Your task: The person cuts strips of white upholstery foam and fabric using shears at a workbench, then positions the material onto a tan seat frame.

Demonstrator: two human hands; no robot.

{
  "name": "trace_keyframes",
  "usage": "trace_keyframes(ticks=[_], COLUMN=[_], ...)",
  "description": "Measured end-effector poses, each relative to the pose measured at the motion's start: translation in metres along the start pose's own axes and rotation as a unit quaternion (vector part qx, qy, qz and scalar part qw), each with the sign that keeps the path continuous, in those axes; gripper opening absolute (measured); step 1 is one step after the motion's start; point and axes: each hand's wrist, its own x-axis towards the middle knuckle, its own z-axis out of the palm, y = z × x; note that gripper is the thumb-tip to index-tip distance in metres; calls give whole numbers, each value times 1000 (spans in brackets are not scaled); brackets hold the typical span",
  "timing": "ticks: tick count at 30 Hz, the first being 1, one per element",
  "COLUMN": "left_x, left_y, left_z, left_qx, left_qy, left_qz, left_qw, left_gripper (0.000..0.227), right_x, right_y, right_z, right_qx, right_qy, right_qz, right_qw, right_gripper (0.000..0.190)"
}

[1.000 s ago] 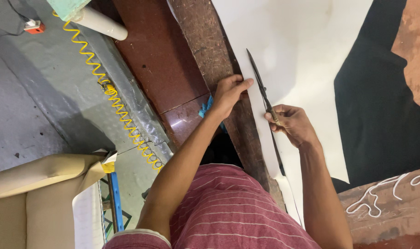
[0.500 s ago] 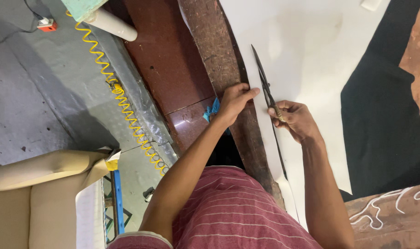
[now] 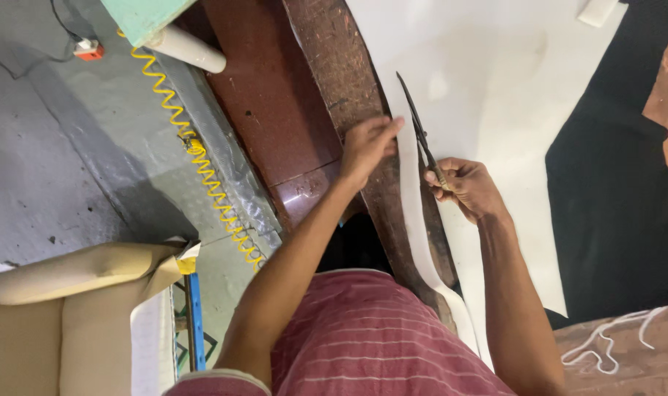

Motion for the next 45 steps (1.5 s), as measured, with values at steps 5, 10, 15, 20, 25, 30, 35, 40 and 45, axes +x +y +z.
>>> trace_keyframes(ticks=[5, 10, 15, 20, 25, 30, 35, 40, 45], left_x=[41, 59, 60, 59, 60, 58, 62, 63, 64], left_y=[27, 30, 32, 35, 39, 38, 36, 38, 40], left_z=[1, 5, 1, -5, -8, -13, -16, -18, -21], left_qx=[-10, 14, 41, 37, 29, -9, -29, -11, -44], left_qy=[51, 52, 70, 47, 22, -12, -27, -21, -40], left_qz=[71, 77, 25, 30, 16, 4, -3, -21, -33], left_qw=[996, 996, 996, 998, 999, 1000, 999, 1000, 998], left_gripper=[58, 44, 27, 26, 26, 27, 26, 26, 29], right_x=[-3, -9, -7, -1, 10, 17, 24, 28, 33], right_y=[-6, -7, -4, 0, -7, -18, -26, -29, -38], right_z=[-1, -1, 0, -2, 2, 10, 12, 11, 10], right_qx=[9, -3, 0, -6, 11, 35, 36, 24, 26], right_qy=[-9, -7, -6, 1, -10, -5, -1, -5, -24], right_qz=[-3, -1, 14, 17, 15, 17, 26, 26, 29], right_qw=[1000, 1000, 1000, 1000, 1000, 999, 999, 999, 999], right_gripper=[17, 20, 23, 25, 27, 30, 28, 26, 27])
